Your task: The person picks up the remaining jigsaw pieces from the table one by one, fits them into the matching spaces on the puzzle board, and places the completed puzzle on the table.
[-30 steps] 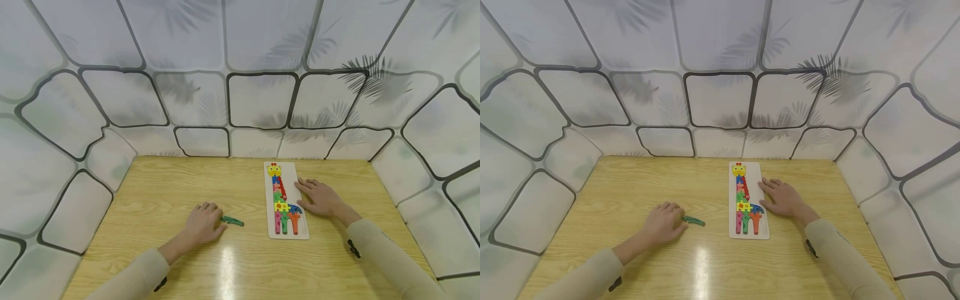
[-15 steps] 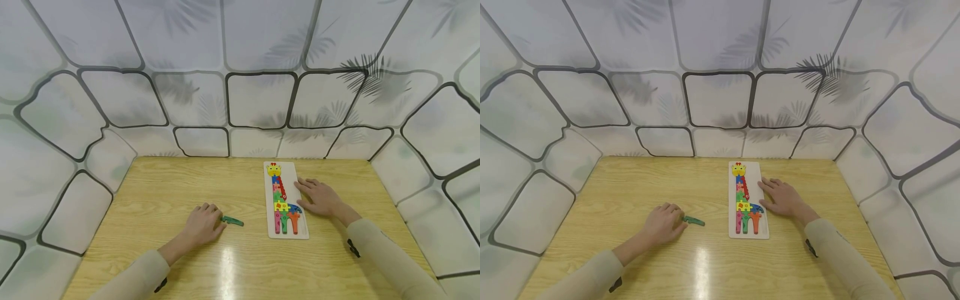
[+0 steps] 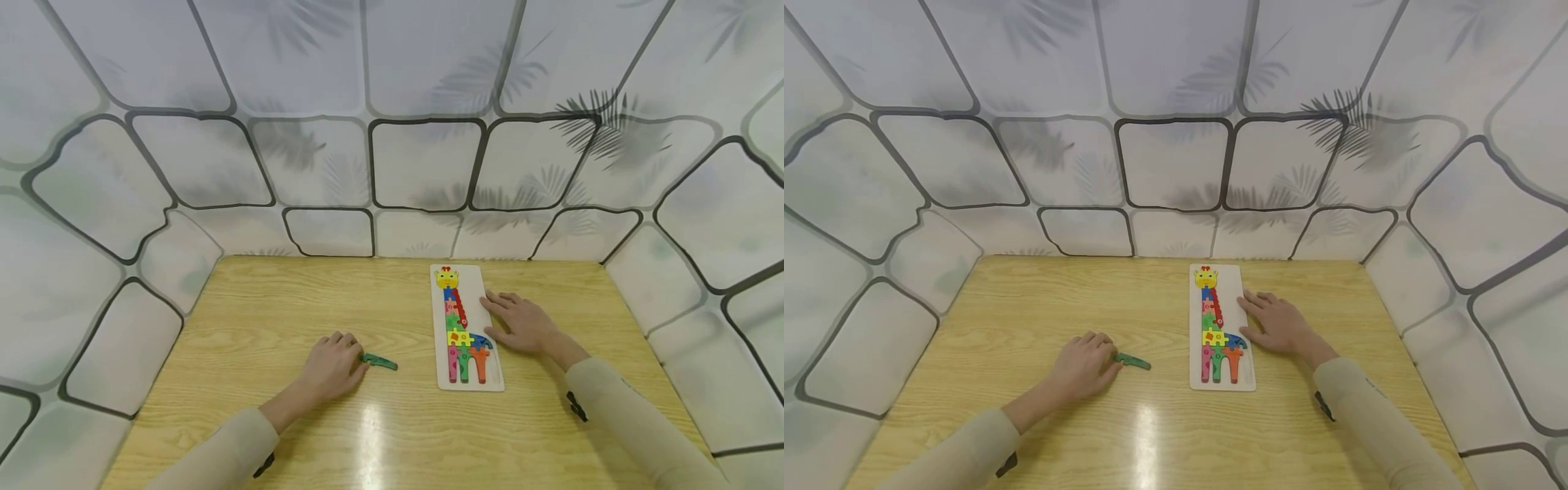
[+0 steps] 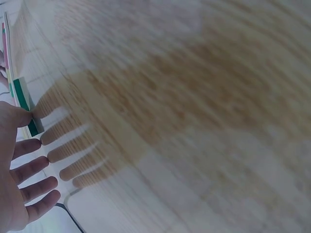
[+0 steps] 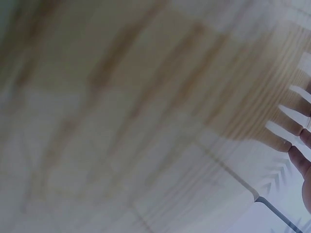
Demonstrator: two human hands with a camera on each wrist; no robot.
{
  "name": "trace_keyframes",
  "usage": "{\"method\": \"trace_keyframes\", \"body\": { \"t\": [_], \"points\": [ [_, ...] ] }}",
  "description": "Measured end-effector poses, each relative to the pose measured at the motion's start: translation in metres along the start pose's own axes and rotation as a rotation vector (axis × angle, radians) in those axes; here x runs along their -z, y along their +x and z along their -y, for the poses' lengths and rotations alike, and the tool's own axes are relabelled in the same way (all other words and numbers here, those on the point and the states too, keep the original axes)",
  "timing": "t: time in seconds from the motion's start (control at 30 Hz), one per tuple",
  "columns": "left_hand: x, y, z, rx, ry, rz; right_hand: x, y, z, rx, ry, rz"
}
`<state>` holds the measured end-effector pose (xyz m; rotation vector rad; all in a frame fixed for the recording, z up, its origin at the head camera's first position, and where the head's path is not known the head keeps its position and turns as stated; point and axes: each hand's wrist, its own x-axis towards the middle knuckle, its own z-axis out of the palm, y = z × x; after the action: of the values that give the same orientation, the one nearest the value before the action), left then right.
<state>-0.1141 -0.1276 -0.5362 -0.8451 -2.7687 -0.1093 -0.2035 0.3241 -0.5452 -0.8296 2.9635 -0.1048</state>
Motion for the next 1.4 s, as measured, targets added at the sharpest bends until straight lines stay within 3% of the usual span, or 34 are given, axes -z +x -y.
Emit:
{"method": "trace_keyframes", "body": {
  "t": [0.6,1.07,1.4],
  "points": [
    [-0.001,0.006,0.003,0.018,-0.011,0.008,-0.002,0.000,-0.002,-0.002,0.000,0.003],
    [-0.003,0.014,0.005,-0.013,0.032,-0.017,-0.002,0.000,-0.001,0.000,0.006,0.004],
    [-0.009,0.020,0.007,-0.012,0.019,-0.002,0.000,0.000,0.000,0.007,0.003,-0.003]
  ]
}}
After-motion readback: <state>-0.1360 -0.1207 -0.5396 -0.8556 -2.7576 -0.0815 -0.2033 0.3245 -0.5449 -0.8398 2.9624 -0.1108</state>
